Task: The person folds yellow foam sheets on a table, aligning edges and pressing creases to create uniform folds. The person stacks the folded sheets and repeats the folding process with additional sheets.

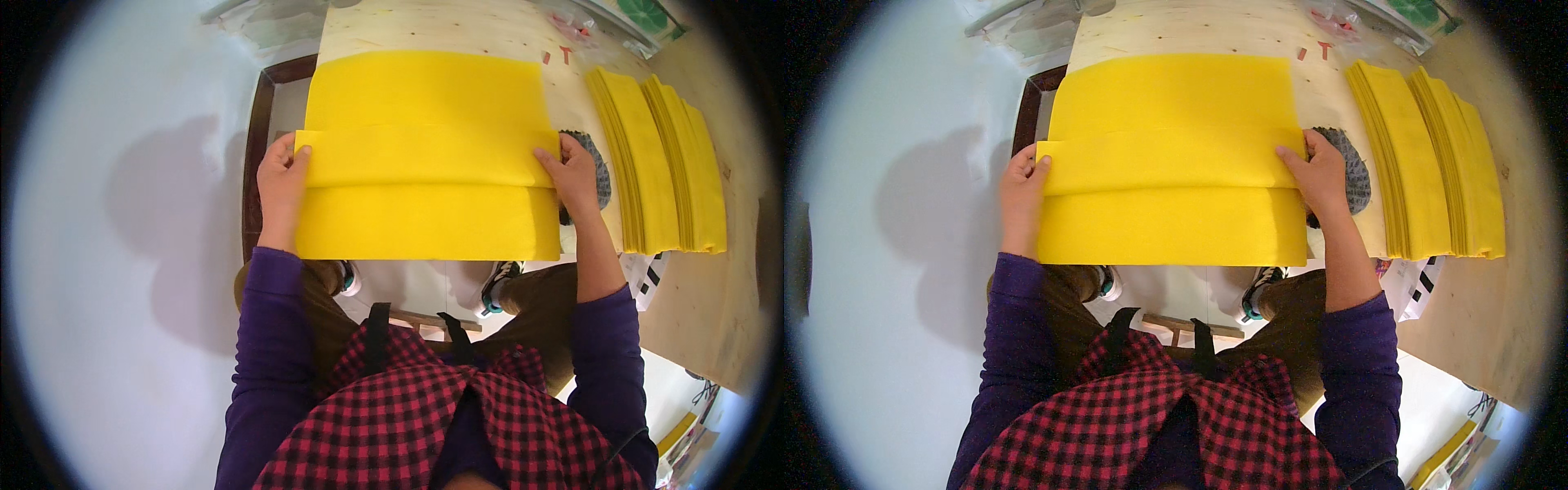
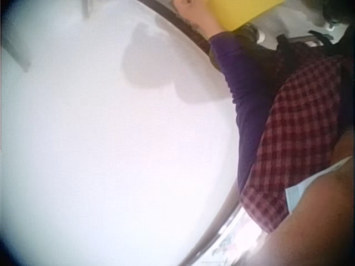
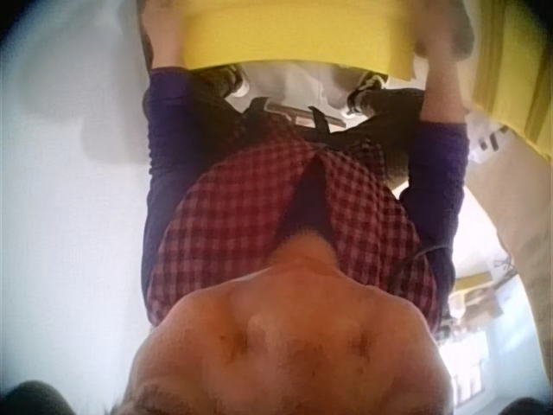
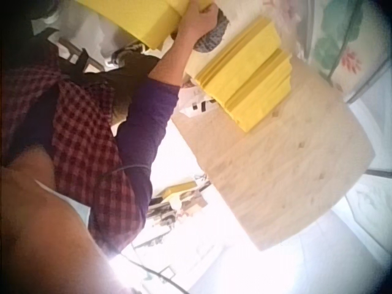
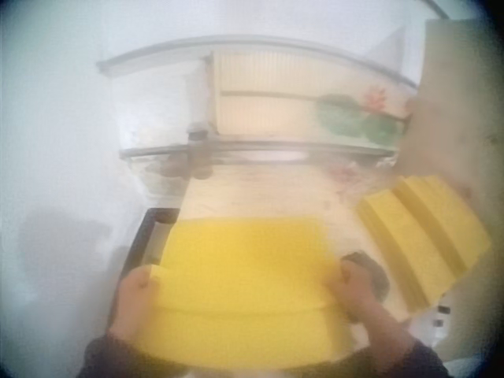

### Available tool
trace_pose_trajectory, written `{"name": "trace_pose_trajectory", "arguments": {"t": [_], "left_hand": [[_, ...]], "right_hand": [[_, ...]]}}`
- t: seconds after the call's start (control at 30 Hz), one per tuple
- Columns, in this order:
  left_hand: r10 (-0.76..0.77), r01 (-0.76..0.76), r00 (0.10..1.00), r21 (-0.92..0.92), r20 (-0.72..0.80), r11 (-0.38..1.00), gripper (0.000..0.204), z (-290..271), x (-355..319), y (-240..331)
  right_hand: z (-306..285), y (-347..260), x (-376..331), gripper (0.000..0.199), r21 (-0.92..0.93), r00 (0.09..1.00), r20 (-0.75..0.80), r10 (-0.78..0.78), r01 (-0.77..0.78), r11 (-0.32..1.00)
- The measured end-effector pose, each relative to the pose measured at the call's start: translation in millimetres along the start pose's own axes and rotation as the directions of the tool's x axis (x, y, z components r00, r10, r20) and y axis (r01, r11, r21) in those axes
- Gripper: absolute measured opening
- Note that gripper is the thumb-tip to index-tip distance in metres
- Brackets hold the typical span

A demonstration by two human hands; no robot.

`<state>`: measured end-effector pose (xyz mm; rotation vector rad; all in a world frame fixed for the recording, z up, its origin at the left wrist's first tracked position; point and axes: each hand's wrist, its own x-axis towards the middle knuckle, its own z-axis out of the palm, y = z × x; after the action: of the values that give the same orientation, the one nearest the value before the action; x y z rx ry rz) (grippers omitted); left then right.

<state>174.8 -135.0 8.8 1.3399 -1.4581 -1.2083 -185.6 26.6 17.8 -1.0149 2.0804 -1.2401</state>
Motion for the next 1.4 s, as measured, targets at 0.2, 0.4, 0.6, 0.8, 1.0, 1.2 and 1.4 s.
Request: {"name": "trace_pose_trajectory", "arguments": {"t": [0.2, 0.4, 0.6, 0.8, 1.0, 1.2, 1.4], "left_hand": [[0.070, -0.067, 0.997, 0.117, -0.019, 0.991, 0.028, -1, 0, -8], [0.137, -0.131, 0.991, 0.208, -0.013, 0.969, 0.033, -1, -4, -6], [0.202, -0.177, 0.979, 0.498, 0.004, 0.849, 0.038, -2, -8, -1], [0.216, -0.198, 0.976, 0.529, 0.029, 0.825, 0.045, -4, -7, -4], [0.197, -0.185, 0.979, 0.575, 0.041, 0.797, 0.047, -6, -6, -3], [0.218, -0.204, 0.975, 0.592, 0.048, 0.780, 0.046, -2, -7, 1], [0.261, -0.248, 0.964, 0.562, 0.059, 0.789, 0.045, -4, -7, -2]], "right_hand": [[3, 1, 0, 0.031, 0.019, 0.999, -0.021, -0.032, 0.032, 0.999], [2, 1, 0, 0.031, 0.061, 0.998, 0.025, -0.050, 0.049, 0.997], [5, 2, -4, 0.036, -0.053, 0.999, -0.024, -0.043, 0.042, 0.998], [10, 9, -5, 0.044, -0.021, 0.991, -0.065, -0.119, 0.118, 0.993], [9, 9, -8, 0.045, -0.054, 0.989, -0.104, -0.103, 0.098, 0.994], [4, 13, -7, 0.051, -0.223, 0.988, -0.113, -0.106, 0.079, 0.972], [-6, -23, -13, 0.051, -0.360, 0.904, -0.116, -0.412, 0.348, 0.866]]}}
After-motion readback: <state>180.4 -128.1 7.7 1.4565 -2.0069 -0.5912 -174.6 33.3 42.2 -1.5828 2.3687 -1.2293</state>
